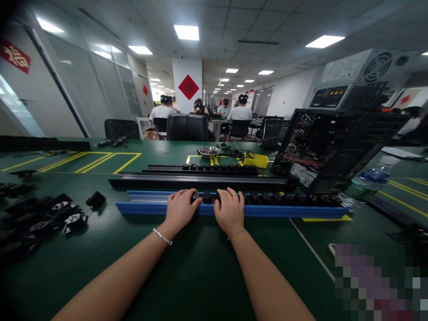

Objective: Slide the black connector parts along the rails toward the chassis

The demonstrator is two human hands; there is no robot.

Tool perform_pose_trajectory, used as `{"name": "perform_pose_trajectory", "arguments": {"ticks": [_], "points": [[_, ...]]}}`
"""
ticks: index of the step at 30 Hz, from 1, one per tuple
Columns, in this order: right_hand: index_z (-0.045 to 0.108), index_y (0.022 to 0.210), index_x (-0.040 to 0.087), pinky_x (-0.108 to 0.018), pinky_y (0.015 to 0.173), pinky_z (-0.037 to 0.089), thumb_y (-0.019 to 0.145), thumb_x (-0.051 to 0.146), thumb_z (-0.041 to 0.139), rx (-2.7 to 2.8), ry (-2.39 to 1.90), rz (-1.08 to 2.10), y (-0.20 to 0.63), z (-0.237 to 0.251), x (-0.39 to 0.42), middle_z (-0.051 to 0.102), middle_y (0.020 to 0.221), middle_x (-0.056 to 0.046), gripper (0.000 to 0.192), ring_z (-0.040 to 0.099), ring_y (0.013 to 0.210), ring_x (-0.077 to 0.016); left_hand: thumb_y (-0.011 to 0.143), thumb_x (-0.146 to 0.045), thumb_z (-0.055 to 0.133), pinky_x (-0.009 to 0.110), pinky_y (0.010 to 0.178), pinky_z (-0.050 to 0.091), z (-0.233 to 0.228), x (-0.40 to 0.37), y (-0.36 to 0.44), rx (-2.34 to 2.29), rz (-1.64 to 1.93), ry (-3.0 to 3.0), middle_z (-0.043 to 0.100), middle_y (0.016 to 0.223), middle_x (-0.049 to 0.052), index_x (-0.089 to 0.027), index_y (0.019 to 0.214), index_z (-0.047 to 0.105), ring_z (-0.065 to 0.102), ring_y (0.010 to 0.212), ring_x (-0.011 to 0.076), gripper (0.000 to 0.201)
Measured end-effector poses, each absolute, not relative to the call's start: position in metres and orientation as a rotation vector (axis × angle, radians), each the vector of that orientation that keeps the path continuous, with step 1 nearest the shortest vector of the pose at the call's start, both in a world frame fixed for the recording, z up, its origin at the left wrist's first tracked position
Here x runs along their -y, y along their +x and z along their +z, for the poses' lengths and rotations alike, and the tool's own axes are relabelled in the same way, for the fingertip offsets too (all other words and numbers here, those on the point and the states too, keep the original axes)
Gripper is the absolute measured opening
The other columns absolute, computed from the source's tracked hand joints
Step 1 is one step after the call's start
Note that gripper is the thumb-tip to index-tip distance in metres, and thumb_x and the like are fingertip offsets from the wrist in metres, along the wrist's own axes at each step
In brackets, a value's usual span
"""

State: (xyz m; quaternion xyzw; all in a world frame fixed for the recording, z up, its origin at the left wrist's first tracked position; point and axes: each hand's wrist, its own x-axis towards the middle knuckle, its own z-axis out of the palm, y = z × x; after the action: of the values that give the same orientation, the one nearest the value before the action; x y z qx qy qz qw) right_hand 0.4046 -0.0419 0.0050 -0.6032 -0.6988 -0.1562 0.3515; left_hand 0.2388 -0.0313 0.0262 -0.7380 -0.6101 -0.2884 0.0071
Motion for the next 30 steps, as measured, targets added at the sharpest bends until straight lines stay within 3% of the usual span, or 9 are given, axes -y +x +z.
{"name": "perform_pose_trajectory", "arguments": {"ticks": [7, 30], "points": [[0.057, 0.112, 0.019, -0.045, 0.105, 0.018, 0.083, 0.026, 0.043, 1.811, -1.564, -0.395, 0.405, 0.006, 0.043, 0.064, 0.111, -0.007, 0.033, 0.045, 0.117, -0.0227, 0.087, -0.047, 0.04, 0.042, 0.102, 0.024, 0.025, 0.032, 0.237, 1.917, -0.851, -2.337, 0.063, 0.117, 0.007, -0.025, 0.116, 0.054, 0.044, 0.123, 0.0205, 0.039], [0.058, 0.111, 0.02, -0.047, 0.104, 0.02, 0.082, 0.026, 0.043, 1.802, -1.544, -0.37, 0.405, 0.006, 0.043, 0.064, 0.111, -0.007, 0.033, 0.045, 0.116, -0.0238, 0.089, -0.041, 0.038, 0.045, 0.107, 0.021, 0.02, 0.03, 0.222, 1.907, -0.89, -2.25, 0.063, 0.117, 0.008, -0.021, 0.117, 0.055, 0.048, 0.119, 0.02, 0.038]]}}
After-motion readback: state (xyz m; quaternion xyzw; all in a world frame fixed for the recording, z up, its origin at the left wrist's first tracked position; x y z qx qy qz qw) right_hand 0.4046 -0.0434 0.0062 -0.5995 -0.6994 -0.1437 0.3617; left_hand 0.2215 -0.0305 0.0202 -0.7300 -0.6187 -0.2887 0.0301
